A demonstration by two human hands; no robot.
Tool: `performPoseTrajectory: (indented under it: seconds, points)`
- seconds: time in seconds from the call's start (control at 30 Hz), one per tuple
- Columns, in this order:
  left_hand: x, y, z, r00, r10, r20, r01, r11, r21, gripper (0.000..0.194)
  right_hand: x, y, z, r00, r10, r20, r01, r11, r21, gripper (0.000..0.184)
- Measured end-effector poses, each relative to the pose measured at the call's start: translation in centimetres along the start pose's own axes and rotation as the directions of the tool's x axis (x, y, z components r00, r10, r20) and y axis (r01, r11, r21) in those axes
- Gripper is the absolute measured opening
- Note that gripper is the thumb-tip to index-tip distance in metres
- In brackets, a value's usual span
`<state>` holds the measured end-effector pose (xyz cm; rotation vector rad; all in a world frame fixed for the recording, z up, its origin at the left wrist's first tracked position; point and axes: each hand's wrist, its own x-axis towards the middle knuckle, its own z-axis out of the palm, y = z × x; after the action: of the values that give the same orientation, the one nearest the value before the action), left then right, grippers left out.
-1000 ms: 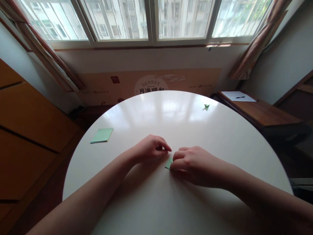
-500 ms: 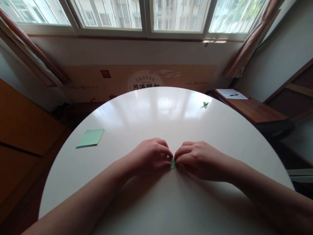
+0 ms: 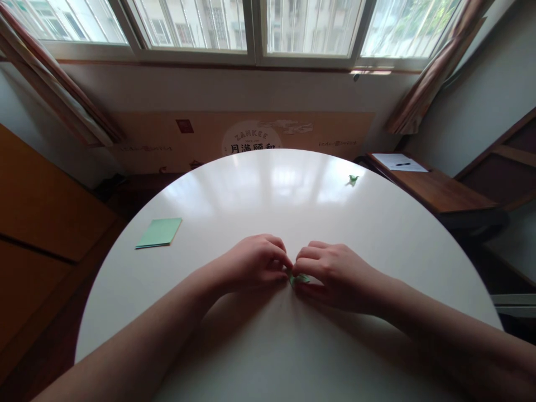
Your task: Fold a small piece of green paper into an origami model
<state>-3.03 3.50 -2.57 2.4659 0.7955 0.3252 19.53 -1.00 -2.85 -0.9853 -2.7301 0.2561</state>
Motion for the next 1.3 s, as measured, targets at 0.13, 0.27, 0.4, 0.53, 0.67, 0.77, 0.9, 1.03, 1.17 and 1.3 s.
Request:
performPoseTrajectory:
  seconds: [0.13,0.27,0.4,0.53,0.67,0.77,0.9,1.03,1.17,1.3]
  points:
    - [-0.1,0.0,0.1,1.0,-0.009,-0.017,0.009,1.0,-0.002,0.017,0.0,0.2,0.0,0.999,-0.036,-0.012,0.036,0.999,0.03,0.01]
    - [-0.2,0.2,0.1,1.0,0.002,-0.026,-0.001,1.0,0.012,0.016,-0.2,0.5,0.0,0.998,-0.052,-0.034,0.055,0.995,0.089,0.015]
    - [-0.2,0.3,0.3,1.0,0.008,-0.029,-0.007,0.999,0.047,0.013,-0.5,1.0,0.1,0.998,-0.049,-0.034,0.053,0.986,0.156,0.016]
    - [0.0,0.2,0.6,0.999,0.024,-0.047,-0.021,0.998,0.059,0.011,-0.5,1.1,-0.1,0.999,-0.033,-0.002,0.033,0.985,0.169,0.011]
    - [0.2,0.0,0.8,0.996,0.055,-0.077,-0.049,0.996,0.076,0.008,-0.4,0.5,-0.1,1.0,0.004,0.013,-0.006,0.996,0.095,0.01]
    - [0.1,-0.2,0.9,0.994,0.063,-0.093,-0.054,0.994,0.09,0.008,-0.3,-0.1,0.2,1.0,0.029,-0.013,-0.028,0.999,0.032,0.009]
    - [0.0,-0.1,0.7,0.995,0.062,-0.081,-0.055,0.995,0.085,0.007,-0.2,-0.7,0.6,0.998,0.046,-0.03,-0.047,0.998,-0.028,0.006]
    - [-0.1,0.1,0.4,0.997,0.06,-0.057,-0.056,0.996,0.066,0.009,-0.3,-0.7,0.5,0.999,0.039,-0.028,-0.04,0.999,-0.034,0.008]
    - [-0.1,0.3,0.3,0.998,0.043,-0.045,-0.04,0.998,0.056,0.01,-0.4,-0.5,0.3,0.999,0.025,-0.026,-0.024,0.999,0.02,0.006]
    - [0.0,0.3,0.6,0.998,0.029,-0.049,-0.026,0.998,0.06,0.009,-0.5,-0.3,0.1,1.0,0.021,-0.017,-0.02,0.998,0.064,0.007]
